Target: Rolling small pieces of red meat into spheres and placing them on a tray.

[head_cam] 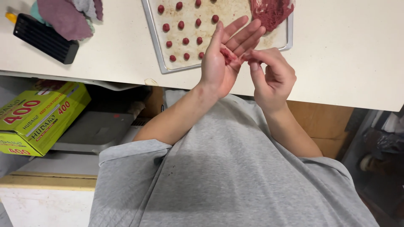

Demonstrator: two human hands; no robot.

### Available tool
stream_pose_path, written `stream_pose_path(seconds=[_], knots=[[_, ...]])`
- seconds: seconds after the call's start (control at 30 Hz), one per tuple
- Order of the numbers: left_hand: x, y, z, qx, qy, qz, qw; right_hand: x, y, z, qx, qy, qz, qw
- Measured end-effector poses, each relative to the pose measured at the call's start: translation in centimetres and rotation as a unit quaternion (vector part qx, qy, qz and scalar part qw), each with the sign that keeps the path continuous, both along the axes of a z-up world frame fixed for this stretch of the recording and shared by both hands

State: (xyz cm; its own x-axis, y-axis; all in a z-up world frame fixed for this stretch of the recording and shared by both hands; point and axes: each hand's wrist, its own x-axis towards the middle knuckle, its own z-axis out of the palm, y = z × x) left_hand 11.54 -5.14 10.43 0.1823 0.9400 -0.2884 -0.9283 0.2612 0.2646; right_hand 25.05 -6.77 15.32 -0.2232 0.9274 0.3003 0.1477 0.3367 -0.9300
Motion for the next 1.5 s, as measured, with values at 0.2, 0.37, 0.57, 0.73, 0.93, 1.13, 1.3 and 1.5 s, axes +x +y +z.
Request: stream_pose_path(seconds=[0.2,0.37,0.57,0.73,0.93,1.13,1.3,1.5], knots=[[-1.0,-0.6,0.3,0.107,-0.063,0.006,0.992,-1.6,0.7,0.3,0.097,-0.133,0.026,0.986],[-2.2,-0.1,0.8,0.042,0.002,0.006,0.999,-3.1,1.5,-0.3,0.147,-0.221,0.031,0.964],[-3.9,2.0,-0.2,-0.069,-0.021,0.006,0.997,-4.5,1.7,0.7,-0.014,-0.154,-0.004,0.988],[-6.0,3.7,-4.7,-0.066,-0.113,0.003,0.991,1.2,5.1,-4.8,-0.076,-0.117,-0.079,0.987],[-8.4,4.9,-6.5,-0.122,-0.07,0.01,0.99,9.9,14.4,-14.8,0.018,-0.384,-0.147,0.911],[-9.1,6.8,-7.1,-0.169,-0.044,-0.016,0.985,12.4,16.2,-17.6,0.109,-0.664,-0.002,0.74],[-8.6,8.5,-8.2,-0.163,-0.039,-0.051,0.984,10.0,14.5,-14.4,0.107,-0.754,0.069,0.644],[-8.3,10.2,-7.9,-0.187,-0.071,-0.091,0.976,6.7,10.8,-10.0,-0.044,-0.694,0.021,0.719]])
